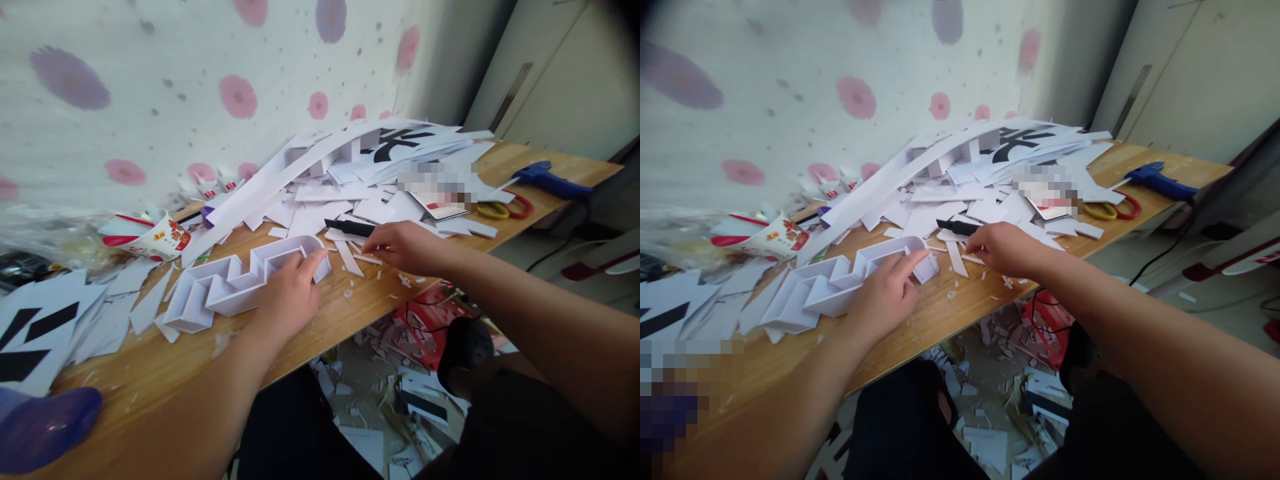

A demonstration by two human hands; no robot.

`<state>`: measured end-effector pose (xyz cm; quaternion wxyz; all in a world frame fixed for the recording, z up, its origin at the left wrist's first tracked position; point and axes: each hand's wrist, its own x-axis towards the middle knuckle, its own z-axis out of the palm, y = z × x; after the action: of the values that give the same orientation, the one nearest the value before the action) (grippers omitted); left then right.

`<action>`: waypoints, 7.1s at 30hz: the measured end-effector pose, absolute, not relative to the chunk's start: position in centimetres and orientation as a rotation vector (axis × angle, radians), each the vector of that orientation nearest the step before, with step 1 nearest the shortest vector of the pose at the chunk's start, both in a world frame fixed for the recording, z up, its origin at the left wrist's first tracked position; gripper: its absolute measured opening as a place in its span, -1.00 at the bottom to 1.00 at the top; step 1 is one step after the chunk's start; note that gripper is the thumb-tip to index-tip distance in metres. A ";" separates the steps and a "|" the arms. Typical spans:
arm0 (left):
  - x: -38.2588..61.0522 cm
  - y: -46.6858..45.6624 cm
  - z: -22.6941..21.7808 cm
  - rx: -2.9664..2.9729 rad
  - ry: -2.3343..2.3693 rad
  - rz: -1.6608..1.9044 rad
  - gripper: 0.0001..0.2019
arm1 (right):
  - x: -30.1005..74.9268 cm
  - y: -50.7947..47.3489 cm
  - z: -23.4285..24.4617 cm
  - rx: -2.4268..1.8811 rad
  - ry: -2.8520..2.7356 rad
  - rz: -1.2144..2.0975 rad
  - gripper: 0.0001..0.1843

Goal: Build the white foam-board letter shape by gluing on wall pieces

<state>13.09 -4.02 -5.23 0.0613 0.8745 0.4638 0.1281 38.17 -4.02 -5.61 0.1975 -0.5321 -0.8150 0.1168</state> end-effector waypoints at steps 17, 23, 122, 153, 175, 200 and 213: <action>13.0 -3.9 -5.1 2.636 1.362 0.423 -0.37 | 35.8 -4.8 -6.3 -1.849 -2.293 0.031 -0.87; 12.7 -3.8 -5.3 2.629 1.319 0.447 -0.36 | 34.9 -4.7 -6.5 -1.327 -2.283 0.332 -0.80; 12.5 -3.8 -4.8 2.498 1.275 0.453 -0.31 | 30.5 -5.0 -9.1 -1.226 -2.437 -0.071 -0.79; 12.4 -3.8 -5.1 2.504 1.255 0.455 -0.35 | 35.2 -5.4 -7.3 -1.301 -2.064 -0.087 -0.77; 11.7 -4.4 -4.5 2.353 1.113 1.012 -0.82 | 34.4 -7.2 -4.9 -1.072 -1.512 0.748 -0.89; 12.4 -5.4 -4.4 1.840 0.848 0.766 -0.75 | 32.0 -9.0 -4.5 -0.912 -1.784 0.589 -0.85; 12.0 -4.8 -4.3 2.002 0.973 1.020 -0.90 | 33.9 -8.0 -4.5 -1.327 -1.576 0.640 -0.87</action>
<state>12.05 -4.83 -4.34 0.3397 0.7690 0.3739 0.3917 33.95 -8.04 -4.52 0.4724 -0.5421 -0.6439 0.2614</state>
